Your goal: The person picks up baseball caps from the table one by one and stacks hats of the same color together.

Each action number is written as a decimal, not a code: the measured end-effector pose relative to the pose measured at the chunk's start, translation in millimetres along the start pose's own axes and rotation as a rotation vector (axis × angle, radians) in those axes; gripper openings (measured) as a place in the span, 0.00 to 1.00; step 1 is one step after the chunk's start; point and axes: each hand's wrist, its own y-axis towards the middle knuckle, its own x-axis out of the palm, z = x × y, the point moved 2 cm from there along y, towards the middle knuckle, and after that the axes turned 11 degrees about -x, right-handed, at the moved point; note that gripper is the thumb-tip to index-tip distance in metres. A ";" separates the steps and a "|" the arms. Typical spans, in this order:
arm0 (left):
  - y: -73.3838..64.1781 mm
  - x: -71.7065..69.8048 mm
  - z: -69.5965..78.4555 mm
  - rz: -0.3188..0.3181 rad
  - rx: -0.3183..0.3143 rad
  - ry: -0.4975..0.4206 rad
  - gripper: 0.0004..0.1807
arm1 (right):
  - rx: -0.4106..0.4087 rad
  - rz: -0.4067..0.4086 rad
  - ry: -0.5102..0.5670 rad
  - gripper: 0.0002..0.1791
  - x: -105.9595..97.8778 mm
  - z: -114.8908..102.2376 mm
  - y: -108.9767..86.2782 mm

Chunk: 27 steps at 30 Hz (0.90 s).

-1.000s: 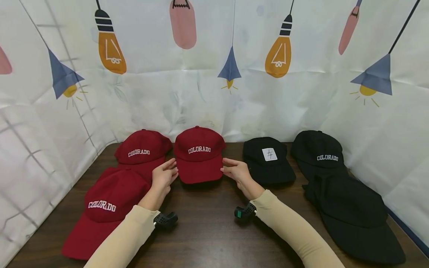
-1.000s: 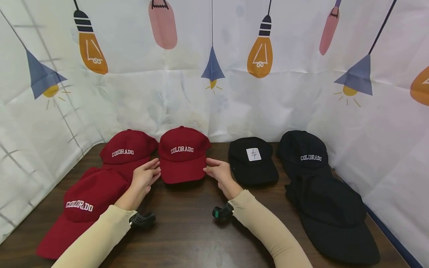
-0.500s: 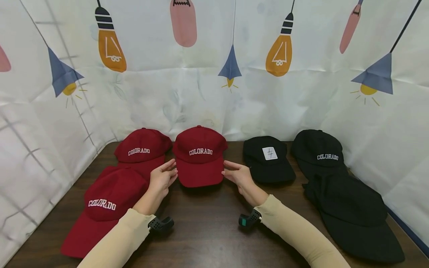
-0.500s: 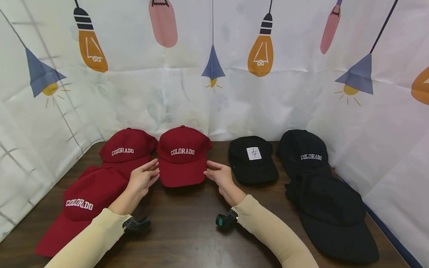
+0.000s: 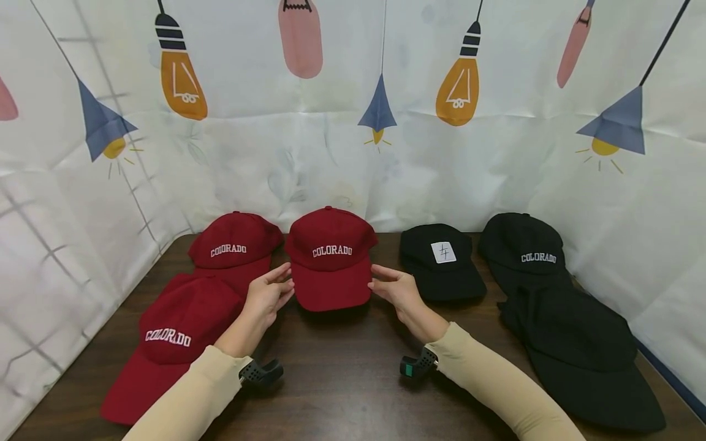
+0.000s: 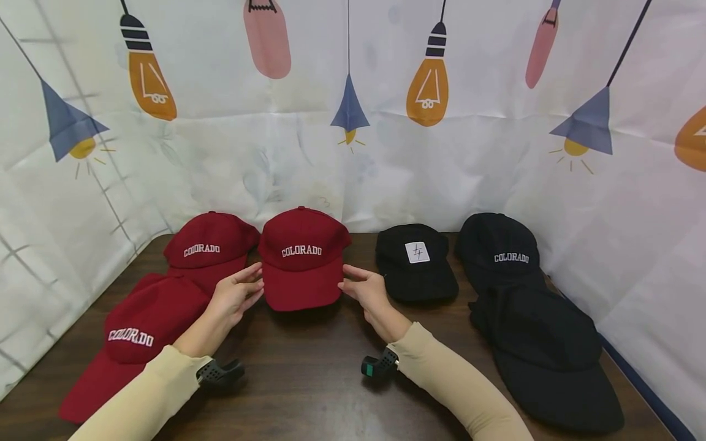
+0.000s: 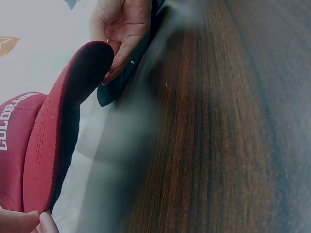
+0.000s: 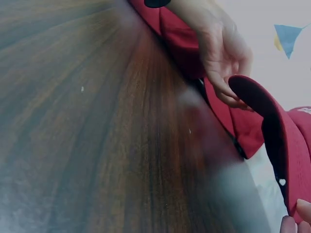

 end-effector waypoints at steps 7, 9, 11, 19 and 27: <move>1.4 -0.3 1.6 -0.056 0.005 0.053 0.32 | 0.010 -0.030 -0.022 0.26 -4.3 2.9 -4.8; 2.3 -0.5 1.4 -0.069 0.002 0.067 0.32 | 0.008 -0.036 -0.026 0.26 -5.6 3.8 -5.7; 2.3 -1.0 1.2 -0.080 -0.003 0.079 0.32 | 0.010 -0.046 -0.030 0.27 -6.6 4.4 -6.4; 0.3 -4.9 0.0 -0.117 -0.007 0.122 0.33 | 0.009 -0.130 -0.052 0.29 -11.2 1.3 -10.1; -6.8 -13.4 2.4 -0.166 0.019 0.171 0.34 | 0.023 -0.218 -0.075 0.35 -11.7 -2.6 -16.9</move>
